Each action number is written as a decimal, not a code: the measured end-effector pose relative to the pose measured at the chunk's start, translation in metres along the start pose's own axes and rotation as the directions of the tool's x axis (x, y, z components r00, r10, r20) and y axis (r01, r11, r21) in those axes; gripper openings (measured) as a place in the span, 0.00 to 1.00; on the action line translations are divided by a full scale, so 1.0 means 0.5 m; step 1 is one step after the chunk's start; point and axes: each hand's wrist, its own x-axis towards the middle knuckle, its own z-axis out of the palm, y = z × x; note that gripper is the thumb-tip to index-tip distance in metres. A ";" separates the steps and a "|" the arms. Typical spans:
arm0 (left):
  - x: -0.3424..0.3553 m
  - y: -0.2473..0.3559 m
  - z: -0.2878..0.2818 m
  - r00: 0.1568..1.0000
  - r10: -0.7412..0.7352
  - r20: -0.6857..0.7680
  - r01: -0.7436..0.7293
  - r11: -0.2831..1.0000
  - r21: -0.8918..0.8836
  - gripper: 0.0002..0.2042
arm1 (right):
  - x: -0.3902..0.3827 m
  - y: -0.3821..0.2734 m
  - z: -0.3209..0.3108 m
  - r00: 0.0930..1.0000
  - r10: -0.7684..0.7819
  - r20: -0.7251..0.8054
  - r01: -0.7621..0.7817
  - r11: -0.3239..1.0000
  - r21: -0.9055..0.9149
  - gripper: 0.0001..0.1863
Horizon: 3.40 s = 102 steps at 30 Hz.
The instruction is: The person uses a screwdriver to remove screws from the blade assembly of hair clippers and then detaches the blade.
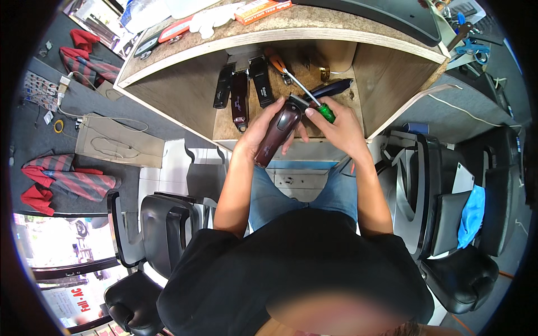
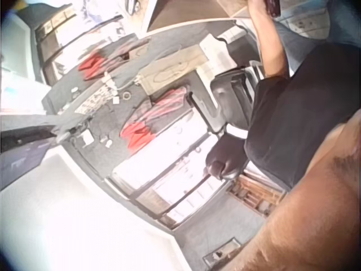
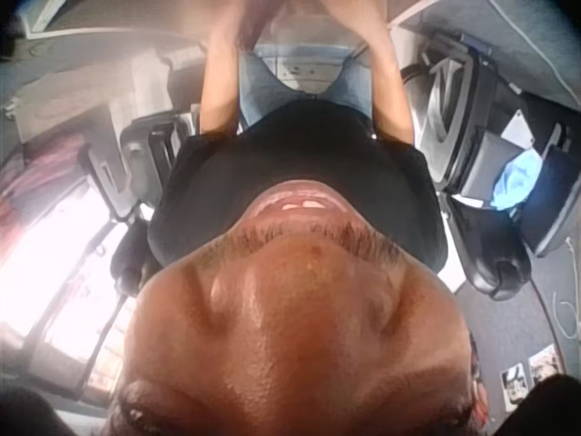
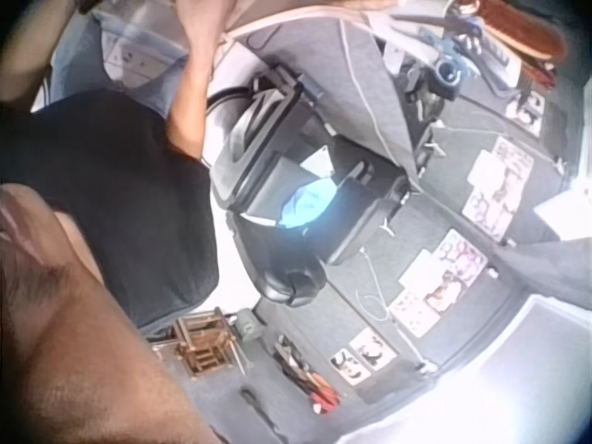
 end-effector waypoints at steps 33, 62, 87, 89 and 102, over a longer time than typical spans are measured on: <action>-0.006 -0.005 -0.005 1.000 0.024 -0.011 -0.023 0.998 0.056 0.34 | 0.000 -0.003 0.004 1.000 0.013 0.003 -0.013 1.000 0.002 0.16; -0.005 -0.012 -0.016 1.000 -0.023 -0.017 0.023 0.999 -0.032 0.33 | -0.003 0.020 0.001 0.999 -0.032 0.014 0.031 0.998 0.058 0.18; -0.004 -0.008 0.004 0.999 0.046 -0.023 -0.044 0.995 0.085 0.39 | -0.008 -0.001 -0.009 0.999 0.041 0.019 -0.040 0.998 -0.044 0.16; -0.004 -0.004 0.007 0.998 0.060 -0.033 -0.057 0.994 0.094 0.39 | -0.006 0.007 -0.009 0.998 0.058 0.030 -0.056 0.996 -0.063 0.15; 0.013 -0.012 -0.022 0.998 0.057 0.015 -0.057 0.998 0.030 0.40 | -0.003 0.014 0.002 1.000 0.018 -0.008 -0.018 1.000 0.012 0.17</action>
